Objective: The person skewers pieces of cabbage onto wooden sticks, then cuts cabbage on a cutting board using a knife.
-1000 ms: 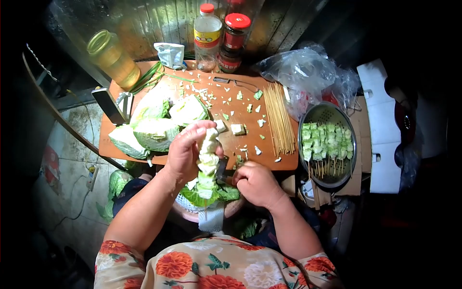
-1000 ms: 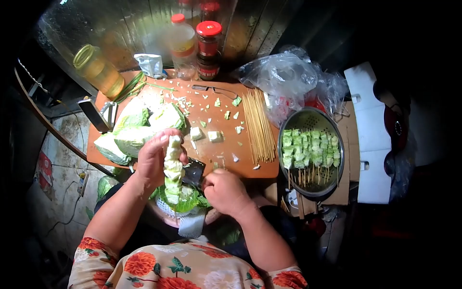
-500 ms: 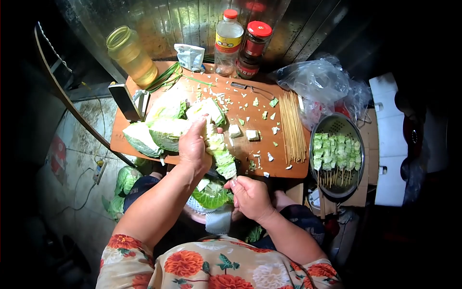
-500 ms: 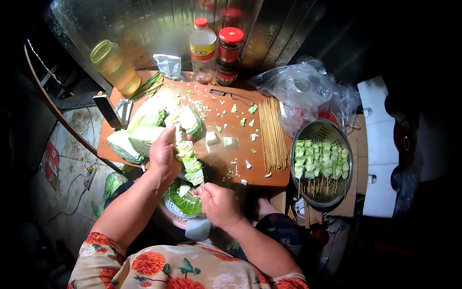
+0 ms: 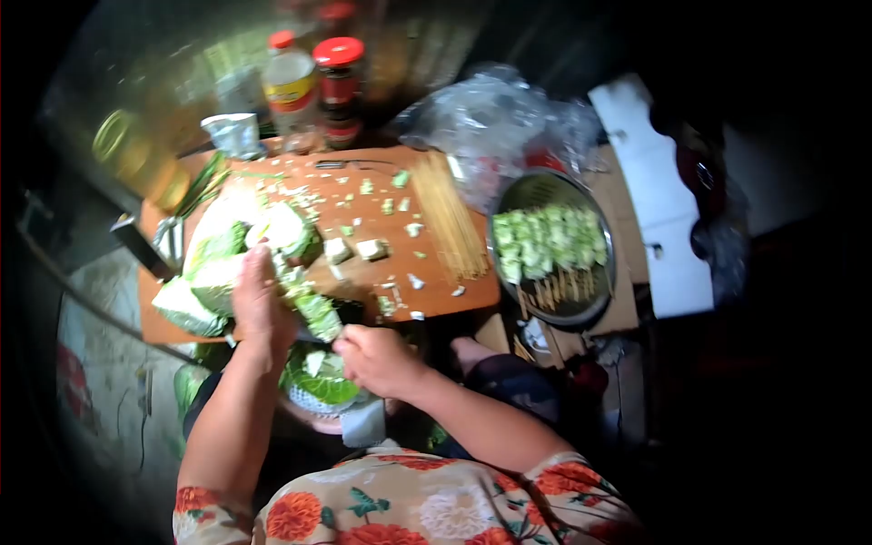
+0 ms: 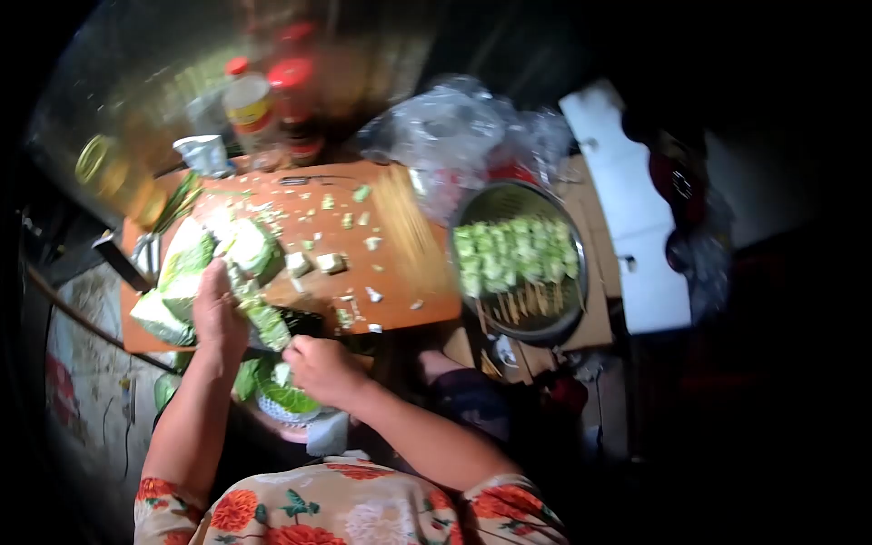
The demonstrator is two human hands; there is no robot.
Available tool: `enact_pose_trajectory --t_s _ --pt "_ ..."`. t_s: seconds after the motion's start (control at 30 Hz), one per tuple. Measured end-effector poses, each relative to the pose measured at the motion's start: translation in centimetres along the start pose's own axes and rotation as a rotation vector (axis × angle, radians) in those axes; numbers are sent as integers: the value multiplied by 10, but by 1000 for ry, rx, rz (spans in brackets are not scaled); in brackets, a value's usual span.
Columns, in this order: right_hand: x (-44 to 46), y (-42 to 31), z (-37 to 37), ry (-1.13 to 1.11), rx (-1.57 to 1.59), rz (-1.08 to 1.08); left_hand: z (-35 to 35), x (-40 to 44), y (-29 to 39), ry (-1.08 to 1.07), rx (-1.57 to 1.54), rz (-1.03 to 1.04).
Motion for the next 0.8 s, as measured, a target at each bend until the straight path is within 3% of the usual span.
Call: enact_pose_trajectory --t_s 0.1,0.17,0.23,0.33,0.43,0.5,0.63,0.8 --pt "-1 -2 -6 154 -206 -173 -9 5 8 127 78 108" --pt "-5 -4 -8 189 -162 -146 -18 14 13 158 131 125" --pt "-8 0 -3 23 109 57 -17 10 16 188 176 124" --pt "-9 1 -5 23 96 43 -18 10 18 170 224 165" --pt "-12 -4 -13 28 111 12 -16 12 16 126 257 124" --pt "-12 -9 -23 18 118 -22 -1 7 13 -46 168 -13" --pt "-19 -24 -59 7 230 -23 -1 6 5 -14 271 -63" --pt "-51 -3 -135 208 226 11 18 -13 6 -103 398 -195"
Point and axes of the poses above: each hand's wrist, its own x-axis towards the middle knuckle, its own z-axis out of the palm, y = z × x, the point moved 5 cm from there along x, towards the middle knuckle, and after that the axes turned 4 degrees about y, right-handed, at the moved point
